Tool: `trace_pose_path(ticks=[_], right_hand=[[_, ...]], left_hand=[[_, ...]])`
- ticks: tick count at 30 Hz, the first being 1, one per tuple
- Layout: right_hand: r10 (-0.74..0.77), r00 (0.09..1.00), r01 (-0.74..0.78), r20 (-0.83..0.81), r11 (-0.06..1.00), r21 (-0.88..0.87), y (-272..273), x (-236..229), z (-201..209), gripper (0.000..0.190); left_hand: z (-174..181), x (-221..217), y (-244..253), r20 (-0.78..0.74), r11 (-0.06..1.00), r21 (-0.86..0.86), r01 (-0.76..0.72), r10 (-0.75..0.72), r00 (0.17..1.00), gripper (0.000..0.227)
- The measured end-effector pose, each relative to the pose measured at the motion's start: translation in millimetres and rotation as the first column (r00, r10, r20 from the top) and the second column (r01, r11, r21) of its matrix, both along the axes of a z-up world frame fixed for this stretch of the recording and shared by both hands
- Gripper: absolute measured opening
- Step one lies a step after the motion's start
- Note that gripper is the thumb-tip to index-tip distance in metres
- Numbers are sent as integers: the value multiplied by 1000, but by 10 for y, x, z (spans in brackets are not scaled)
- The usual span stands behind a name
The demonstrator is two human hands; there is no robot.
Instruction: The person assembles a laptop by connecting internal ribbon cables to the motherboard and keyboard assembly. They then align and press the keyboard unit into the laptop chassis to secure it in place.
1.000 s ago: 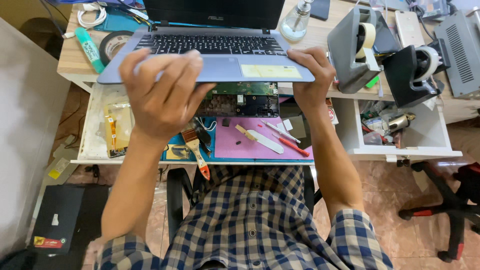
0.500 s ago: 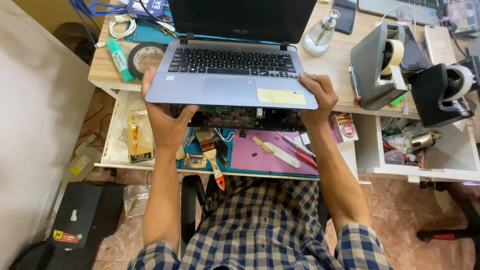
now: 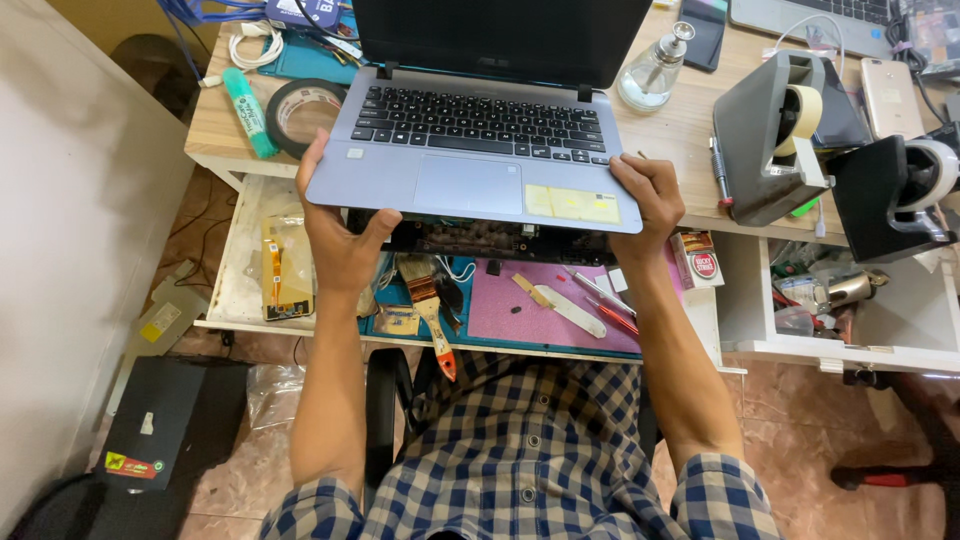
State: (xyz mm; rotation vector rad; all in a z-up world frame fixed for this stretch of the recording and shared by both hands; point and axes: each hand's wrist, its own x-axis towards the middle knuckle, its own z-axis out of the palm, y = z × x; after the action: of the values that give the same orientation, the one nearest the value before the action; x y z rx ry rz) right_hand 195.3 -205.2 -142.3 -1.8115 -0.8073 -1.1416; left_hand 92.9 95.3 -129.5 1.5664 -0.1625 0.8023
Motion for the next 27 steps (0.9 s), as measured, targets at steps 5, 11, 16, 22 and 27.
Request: trace_pose_path(ticks=[5,11,16,22,27], right_hand=[[-15,1000,15,-3,1000,-21,-18,-23,-6,19],[-5,1000,5,-4,1000,-28,-58,-22,-63,22],[6,1000,-6,-7,1000,-20,-65,29,-62,26],[-1,1000,0,-27,999,-54,-46,29,3,26],[-21,998,18,-65,999,-49,-93,-8,-68,22]], left_hand=[[12,-31,-23,-15,1000,10,-19,19,1000,93],[11,-81,-10,-33,999,17,-31,31,999,93],[17,-37,7,-36,1000,9,-17,18,999,92],[40,1,2,-24,1000,-4,-9,9,1000,94],[12,-68,-18,-38,997,59,-48,50,998,91]])
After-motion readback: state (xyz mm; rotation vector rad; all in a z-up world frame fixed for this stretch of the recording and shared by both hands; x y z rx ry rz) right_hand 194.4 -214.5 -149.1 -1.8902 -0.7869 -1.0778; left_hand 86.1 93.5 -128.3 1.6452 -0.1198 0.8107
